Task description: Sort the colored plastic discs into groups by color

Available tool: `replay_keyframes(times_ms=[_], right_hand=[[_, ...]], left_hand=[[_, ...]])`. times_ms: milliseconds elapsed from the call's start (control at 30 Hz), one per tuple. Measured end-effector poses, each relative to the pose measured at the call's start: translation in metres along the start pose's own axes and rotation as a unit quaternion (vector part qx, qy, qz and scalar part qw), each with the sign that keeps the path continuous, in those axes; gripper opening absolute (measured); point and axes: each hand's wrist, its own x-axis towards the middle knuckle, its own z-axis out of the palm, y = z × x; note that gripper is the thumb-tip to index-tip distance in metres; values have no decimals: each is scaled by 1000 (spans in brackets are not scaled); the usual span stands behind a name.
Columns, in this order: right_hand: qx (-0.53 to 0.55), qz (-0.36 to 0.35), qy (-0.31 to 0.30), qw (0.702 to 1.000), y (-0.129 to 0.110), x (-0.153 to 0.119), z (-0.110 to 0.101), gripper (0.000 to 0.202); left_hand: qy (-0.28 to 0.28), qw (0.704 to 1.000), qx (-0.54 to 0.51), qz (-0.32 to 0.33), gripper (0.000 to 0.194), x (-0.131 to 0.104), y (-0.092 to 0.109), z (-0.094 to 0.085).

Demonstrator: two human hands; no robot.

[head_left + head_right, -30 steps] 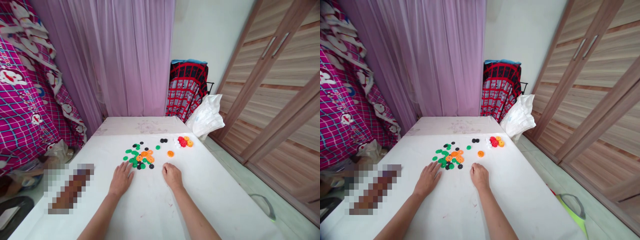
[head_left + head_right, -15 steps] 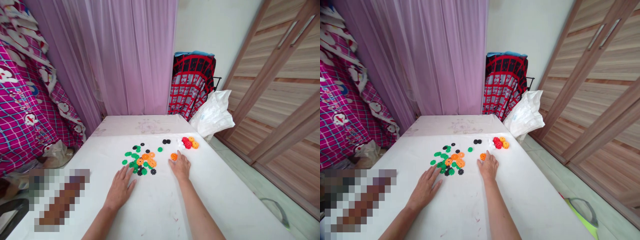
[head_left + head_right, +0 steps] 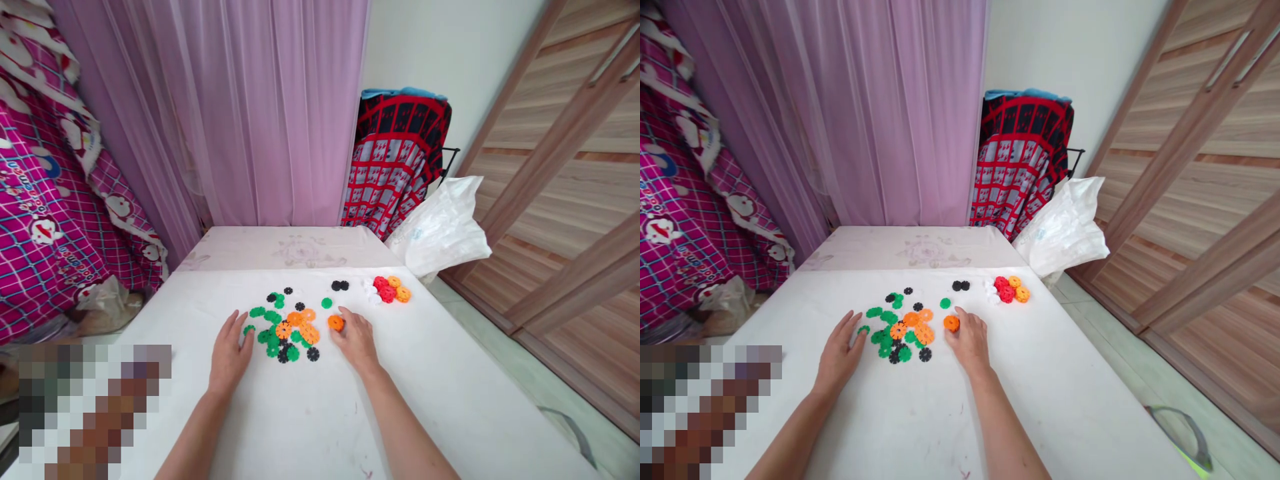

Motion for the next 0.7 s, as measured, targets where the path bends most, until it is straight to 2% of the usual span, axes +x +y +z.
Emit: replay_keyframes(times_ms=[100,200,300,400,567,700], right_hand=[[22,-19,-3,1000,1,0,1,45],[43,-39,23,998,0,-4,-3,42],[63,-105,46,991,-12,-11,-8,29],[63,-161,25,985,-30,-18,-9,14],[50,-159,-6,986,-42,-20,-2,7],[67,-152,-5,986,-44,-20,-1,6]], left_hand=[[9,1000,-17,-19,43,10,-3,5],[18,998,-44,-43,43,13,-5,6],[17,994,-72,-75,43,12,-5,4],[10,991,-89,-98,43,10,-3,2],[2,988,-103,-114,44,10,-1,1],[1,989,-100,-113,44,10,-1,1]])
